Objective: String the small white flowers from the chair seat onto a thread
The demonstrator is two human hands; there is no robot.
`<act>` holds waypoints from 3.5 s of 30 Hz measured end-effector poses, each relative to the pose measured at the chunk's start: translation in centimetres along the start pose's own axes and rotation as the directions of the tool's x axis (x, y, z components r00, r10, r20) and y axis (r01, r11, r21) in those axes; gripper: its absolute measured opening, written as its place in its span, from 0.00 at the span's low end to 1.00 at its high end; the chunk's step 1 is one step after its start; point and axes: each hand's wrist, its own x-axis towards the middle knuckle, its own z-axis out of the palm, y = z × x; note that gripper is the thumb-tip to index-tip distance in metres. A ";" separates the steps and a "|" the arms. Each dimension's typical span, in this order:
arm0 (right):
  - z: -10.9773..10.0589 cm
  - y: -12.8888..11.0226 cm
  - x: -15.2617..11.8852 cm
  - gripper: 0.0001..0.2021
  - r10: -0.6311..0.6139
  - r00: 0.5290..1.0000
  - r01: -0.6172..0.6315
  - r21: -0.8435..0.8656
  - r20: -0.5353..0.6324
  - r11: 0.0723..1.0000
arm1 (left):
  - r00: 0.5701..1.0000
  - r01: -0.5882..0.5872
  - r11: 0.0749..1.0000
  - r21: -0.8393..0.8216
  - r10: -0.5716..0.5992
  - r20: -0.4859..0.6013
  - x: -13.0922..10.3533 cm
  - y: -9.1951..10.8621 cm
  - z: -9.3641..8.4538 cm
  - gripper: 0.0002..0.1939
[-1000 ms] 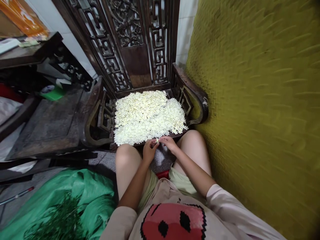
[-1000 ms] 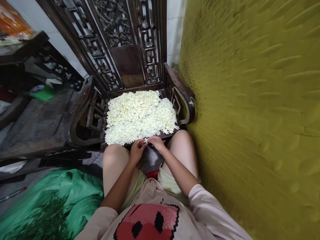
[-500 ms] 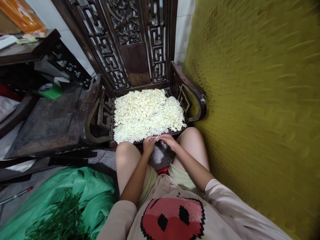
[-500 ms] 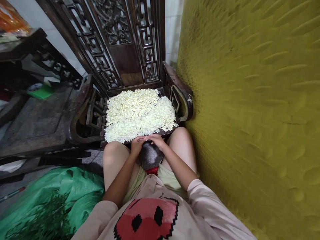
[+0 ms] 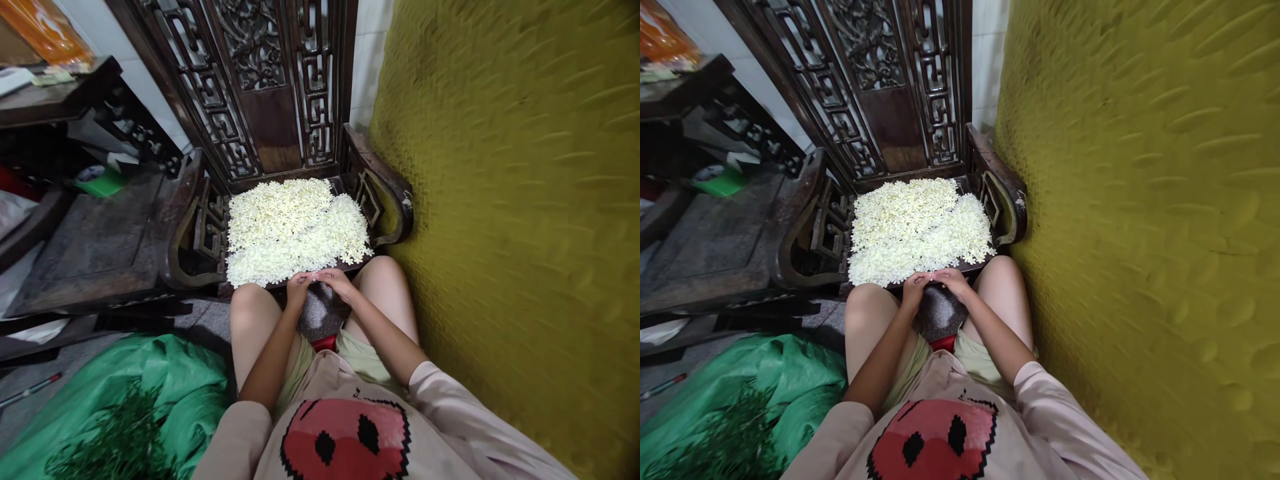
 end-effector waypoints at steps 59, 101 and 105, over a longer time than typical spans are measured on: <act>0.1 0.9 0.3 0.16 0.028 0.993 -0.027 0.006 -0.115 1.000 | 0.906 -0.390 0.589 0.708 0.382 0.181 -0.2 -0.1 -0.4 0.08; 0.0 2.0 1.0 0.13 -0.136 0.981 0.115 -0.148 -0.138 0.982 | 0.993 -0.115 0.959 0.260 0.122 -0.011 0.6 -1.2 0.1 0.10; 0.0 1.7 0.8 0.12 -0.137 0.984 0.118 -0.158 -0.118 0.980 | 0.982 -0.155 0.917 0.366 0.182 -0.041 0.4 -1.0 -0.1 0.09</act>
